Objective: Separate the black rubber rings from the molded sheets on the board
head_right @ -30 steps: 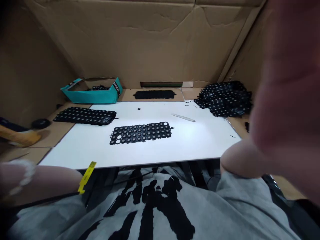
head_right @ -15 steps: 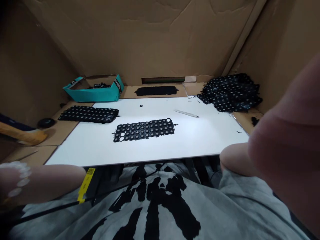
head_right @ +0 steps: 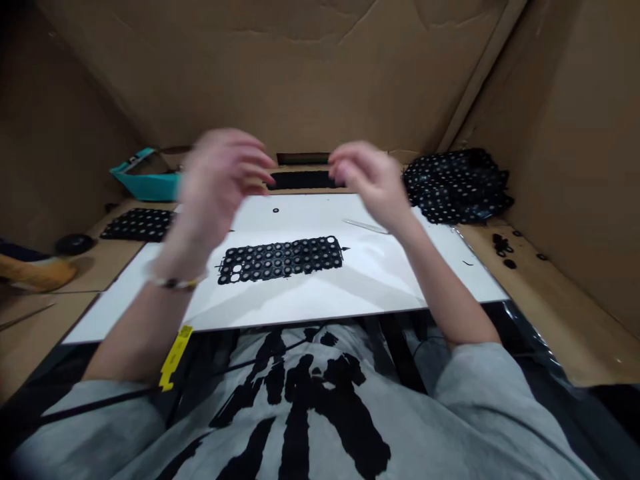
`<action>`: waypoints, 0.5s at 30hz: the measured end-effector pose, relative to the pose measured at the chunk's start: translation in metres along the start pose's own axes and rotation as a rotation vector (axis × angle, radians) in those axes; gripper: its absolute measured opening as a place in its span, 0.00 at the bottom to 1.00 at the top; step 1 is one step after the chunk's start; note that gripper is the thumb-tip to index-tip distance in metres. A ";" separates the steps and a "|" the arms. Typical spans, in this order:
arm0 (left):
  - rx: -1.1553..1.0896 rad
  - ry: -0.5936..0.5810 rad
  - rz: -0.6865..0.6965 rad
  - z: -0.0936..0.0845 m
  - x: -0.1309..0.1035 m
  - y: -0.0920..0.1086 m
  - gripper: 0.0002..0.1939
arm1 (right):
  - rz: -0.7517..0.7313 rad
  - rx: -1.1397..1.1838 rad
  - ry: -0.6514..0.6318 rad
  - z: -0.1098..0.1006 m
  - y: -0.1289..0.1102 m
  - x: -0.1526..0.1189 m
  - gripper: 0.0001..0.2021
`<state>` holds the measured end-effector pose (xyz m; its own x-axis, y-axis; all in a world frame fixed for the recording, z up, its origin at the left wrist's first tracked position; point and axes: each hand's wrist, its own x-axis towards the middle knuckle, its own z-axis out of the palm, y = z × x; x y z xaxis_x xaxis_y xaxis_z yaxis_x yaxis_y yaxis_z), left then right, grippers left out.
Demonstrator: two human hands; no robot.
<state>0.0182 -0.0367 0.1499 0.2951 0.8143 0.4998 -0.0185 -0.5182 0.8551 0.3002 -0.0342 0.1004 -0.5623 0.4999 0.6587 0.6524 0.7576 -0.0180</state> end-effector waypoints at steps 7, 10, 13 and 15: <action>0.775 -0.512 -0.164 0.056 -0.008 -0.125 0.12 | 0.610 0.225 -0.627 0.079 0.003 -0.015 0.12; 0.826 -0.499 -0.115 0.060 -0.015 -0.143 0.12 | 0.661 0.371 -0.627 0.089 0.005 -0.019 0.08; 0.825 -0.476 -0.050 0.057 -0.018 -0.145 0.13 | 0.746 0.571 -0.533 0.091 0.006 -0.020 0.06; 0.784 -0.484 -0.030 0.055 -0.019 -0.146 0.13 | 0.826 0.677 -0.491 0.092 0.007 -0.021 0.09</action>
<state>0.0678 0.0090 0.0078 0.6556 0.7237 0.2157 0.5961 -0.6713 0.4405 0.2699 -0.0003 0.0170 -0.3266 0.9401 -0.0981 0.5903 0.1218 -0.7979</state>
